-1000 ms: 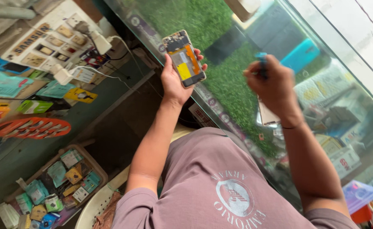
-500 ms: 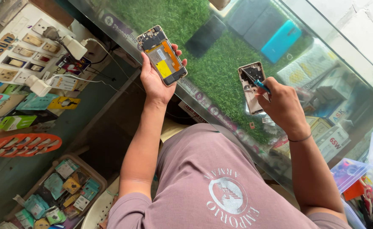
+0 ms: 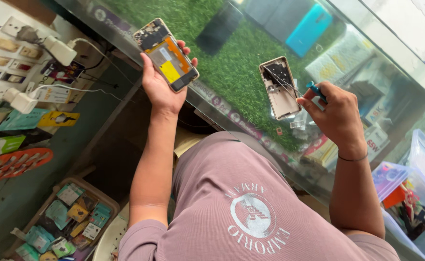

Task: The person repairs a smartphone at a glass counter, prying the screen open with a metal tool, lifting the display, and working on the internal battery and components with a screwdriver. They hold the opened phone, press on the battery, and continue prying and unscrewing inside the chassis.

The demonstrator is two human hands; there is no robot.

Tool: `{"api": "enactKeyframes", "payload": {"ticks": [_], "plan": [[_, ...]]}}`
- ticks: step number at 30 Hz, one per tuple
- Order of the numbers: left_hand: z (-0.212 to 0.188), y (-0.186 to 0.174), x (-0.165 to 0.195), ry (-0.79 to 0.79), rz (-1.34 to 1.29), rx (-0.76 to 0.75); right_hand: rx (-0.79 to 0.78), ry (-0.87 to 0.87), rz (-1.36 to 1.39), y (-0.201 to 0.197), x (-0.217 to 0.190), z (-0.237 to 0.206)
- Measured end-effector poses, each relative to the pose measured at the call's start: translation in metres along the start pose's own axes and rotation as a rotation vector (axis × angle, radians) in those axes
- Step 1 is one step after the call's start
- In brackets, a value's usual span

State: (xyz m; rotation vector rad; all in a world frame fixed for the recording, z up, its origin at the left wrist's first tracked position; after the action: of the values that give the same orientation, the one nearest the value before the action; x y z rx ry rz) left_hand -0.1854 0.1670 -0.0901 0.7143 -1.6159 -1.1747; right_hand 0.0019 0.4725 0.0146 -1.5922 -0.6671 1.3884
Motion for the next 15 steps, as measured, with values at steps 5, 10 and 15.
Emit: {"api": "enactKeyframes", "payload": {"ticks": [5, 10, 15], "plan": [[-0.003, -0.003, 0.002, -0.001, 0.016, 0.008, -0.103, -0.043, 0.009, -0.004, 0.007, -0.019], [-0.003, -0.003, 0.002, -0.004, 0.020, 0.015, -0.456, -0.224, 0.127, 0.017, 0.001, -0.049], [-0.003, -0.004, 0.001, -0.003, 0.013, 0.006, -0.632, -0.247, 0.086, 0.052, -0.004, -0.073]]}}
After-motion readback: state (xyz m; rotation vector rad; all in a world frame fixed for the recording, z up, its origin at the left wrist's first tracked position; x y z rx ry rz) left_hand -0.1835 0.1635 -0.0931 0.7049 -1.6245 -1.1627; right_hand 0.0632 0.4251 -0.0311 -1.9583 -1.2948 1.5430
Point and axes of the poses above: each hand's wrist, its own z-axis towards the middle knuckle, its own y-axis out of the palm, x = y × z, the point moved 5 cm from there along z, towards the middle knuckle, and after that the axes turned 5 degrees about -z, right-handed, at the moved point
